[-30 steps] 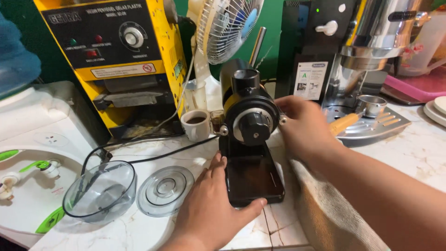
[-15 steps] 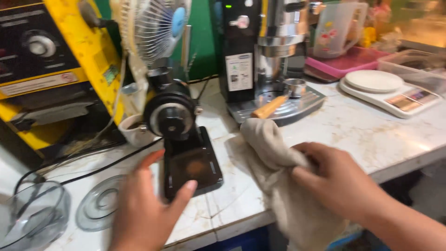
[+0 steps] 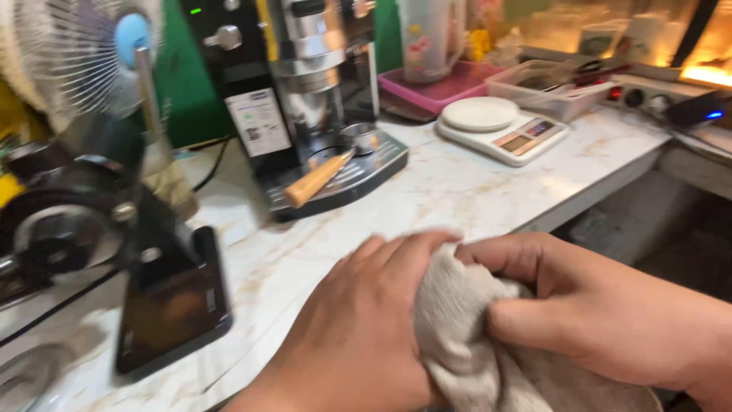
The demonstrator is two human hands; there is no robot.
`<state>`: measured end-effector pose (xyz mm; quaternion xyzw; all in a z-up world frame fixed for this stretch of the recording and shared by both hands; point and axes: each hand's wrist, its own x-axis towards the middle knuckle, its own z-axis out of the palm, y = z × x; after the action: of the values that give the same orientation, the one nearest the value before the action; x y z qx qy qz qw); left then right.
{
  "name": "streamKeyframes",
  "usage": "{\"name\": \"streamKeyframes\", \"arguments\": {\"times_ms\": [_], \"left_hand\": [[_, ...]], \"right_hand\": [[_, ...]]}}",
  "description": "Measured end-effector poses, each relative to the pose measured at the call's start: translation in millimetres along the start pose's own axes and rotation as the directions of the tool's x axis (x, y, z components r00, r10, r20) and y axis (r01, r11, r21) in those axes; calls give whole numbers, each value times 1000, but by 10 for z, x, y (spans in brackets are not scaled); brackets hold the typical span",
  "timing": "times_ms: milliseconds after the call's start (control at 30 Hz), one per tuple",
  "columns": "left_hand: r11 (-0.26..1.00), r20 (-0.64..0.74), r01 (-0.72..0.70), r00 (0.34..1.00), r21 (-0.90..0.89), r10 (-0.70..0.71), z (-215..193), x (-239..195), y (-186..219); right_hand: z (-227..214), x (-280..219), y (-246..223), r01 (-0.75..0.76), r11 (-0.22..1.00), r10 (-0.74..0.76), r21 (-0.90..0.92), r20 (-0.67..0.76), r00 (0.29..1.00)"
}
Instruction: Cleaning and reassembling the components of a coffee grinder using a rag.
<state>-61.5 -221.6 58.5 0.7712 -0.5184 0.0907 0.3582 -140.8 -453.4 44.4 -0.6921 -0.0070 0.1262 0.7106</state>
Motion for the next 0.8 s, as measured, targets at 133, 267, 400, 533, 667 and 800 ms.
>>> {"name": "streamKeyframes", "arguments": {"times_ms": [133, 267, 400, 533, 667, 800], "left_hand": [[988, 172, 149, 973, 37, -153, 192, -2, -209], [724, 327, 674, 724, -146, -608, 326, -126, -524], [490, 347, 817, 574, -304, -741, 416, -128, -626], [684, 189, 668, 742, -291, -644, 329, -34, -440], [798, -33, 516, 833, -311, -552, 147, 22, -402], [713, -135, 611, 719, -345, -682, -135, -195, -384]], "right_hand": [[-519, -239, 103, -5, 989, 19, -150, 97, 995], [-976, -393, 142, -21, 999, 22, -28, 9, 1000], [-1338, -115, 38, 37, 999, -34, 27, -87, 996], [-1016, 419, -336, 88, 988, -138, -128, -465, 875], [-1014, 1028, -467, -81, 959, -126, -273, -660, 740], [-1014, 1439, -309, -185, 878, -168, -441, -646, 745]]}}
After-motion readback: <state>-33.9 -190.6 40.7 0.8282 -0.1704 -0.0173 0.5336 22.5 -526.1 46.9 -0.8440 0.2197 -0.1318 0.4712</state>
